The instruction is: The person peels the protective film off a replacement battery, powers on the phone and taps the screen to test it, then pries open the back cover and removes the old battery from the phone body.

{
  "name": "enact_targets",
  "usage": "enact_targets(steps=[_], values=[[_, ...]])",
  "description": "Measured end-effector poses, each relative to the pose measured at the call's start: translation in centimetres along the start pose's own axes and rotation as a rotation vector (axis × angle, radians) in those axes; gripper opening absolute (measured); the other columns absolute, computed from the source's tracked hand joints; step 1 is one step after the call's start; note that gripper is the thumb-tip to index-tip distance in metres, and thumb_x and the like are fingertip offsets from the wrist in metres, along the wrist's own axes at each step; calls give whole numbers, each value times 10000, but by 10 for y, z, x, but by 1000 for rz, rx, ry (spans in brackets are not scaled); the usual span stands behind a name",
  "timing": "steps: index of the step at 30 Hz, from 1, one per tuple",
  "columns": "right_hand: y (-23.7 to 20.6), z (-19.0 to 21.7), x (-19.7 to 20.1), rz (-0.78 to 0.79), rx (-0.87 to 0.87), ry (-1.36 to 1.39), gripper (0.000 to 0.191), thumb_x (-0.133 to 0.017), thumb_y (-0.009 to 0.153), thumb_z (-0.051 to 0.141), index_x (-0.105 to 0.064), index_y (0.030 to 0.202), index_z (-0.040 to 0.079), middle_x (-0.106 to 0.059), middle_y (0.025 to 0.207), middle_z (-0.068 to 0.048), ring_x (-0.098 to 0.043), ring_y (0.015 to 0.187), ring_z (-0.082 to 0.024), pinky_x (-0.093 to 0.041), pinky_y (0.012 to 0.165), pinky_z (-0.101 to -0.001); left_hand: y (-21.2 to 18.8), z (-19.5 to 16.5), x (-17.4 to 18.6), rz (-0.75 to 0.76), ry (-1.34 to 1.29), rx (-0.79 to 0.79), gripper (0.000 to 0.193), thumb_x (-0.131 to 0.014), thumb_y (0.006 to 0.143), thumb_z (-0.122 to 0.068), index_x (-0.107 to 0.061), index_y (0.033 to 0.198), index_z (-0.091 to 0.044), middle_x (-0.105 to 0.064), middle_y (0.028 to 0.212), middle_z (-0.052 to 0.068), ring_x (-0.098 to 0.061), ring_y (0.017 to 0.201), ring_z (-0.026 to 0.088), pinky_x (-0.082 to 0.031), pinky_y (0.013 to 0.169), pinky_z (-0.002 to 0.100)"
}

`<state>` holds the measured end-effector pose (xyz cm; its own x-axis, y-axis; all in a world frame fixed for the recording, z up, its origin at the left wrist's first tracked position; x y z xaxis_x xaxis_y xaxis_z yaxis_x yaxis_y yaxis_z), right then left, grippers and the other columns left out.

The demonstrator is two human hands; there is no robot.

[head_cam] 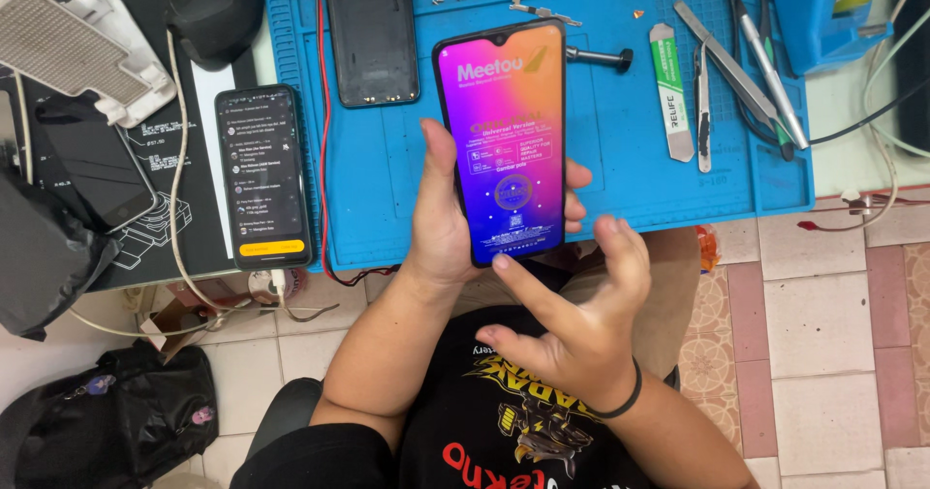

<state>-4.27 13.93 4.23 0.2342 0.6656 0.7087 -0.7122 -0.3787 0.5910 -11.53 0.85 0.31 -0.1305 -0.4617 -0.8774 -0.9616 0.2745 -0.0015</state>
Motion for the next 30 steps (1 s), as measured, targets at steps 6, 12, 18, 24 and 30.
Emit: enact_targets(steps=[6, 12, 18, 24, 30], values=[[-6, 1, 3, -38, -17, 47, 523, -762, 843, 633, -784, 1182, 235, -292, 1498, -207, -328, 1417, -404, -348, 1192, -571, 0, -1, 2, 7, -5, -1, 1003, -263, 1002, -799, -512, 1401, 87, -656, 1189, 312, -723, 967, 350, -617, 870, 489], [-8, -4, 6, -60, -49, 90, 497, -778, 845, 590, -786, 1167, 211, -297, 1496, -201, -393, 1373, -401, -405, 1162, -518, 1, 1, 0, 7, -13, -3, 1004, -259, 1010, -799, -516, 1394, 93, -660, 1180, 315, -722, 958, 357, -617, 858, 484], [-11, -22, 19, -103, -149, 67, 487, -805, 825, 543, -787, 1150, 180, -346, 1484, -195, -462, 1315, -360, -467, 1099, -458, 2, -1, -2, 10, -22, -11, 996, -238, 1012, -791, -524, 1389, 86, -666, 1175, 316, -726, 954, 364, -620, 844, 480], [-14, -29, 21, -115, -168, 53, 476, -795, 846, 528, -789, 1157, 167, -346, 1486, -203, -455, 1334, -375, -462, 1077, -439, 4, 2, -4, 31, -15, -23, 984, -225, 1028, -781, -534, 1387, 81, -672, 1171, 315, -729, 959, 365, -622, 842, 480], [-13, -31, 21, -113, -171, 49, 482, -798, 838, 529, -790, 1160, 171, -361, 1478, -206, -470, 1312, -367, -471, 1066, -441, 5, 2, -2, 25, -13, -32, 990, -209, 1035, -783, -542, 1372, 87, -675, 1165, 312, -734, 956, 358, -626, 843, 477]])
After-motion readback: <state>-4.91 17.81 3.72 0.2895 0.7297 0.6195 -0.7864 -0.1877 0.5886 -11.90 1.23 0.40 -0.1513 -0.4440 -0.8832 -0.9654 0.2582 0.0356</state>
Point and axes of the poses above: each hand's wrist, its own y-axis towards the middle knuckle, its own x-axis out of the back of the hand, z = x × y, the point moved 6 cm from there along y, towards the middle knuckle
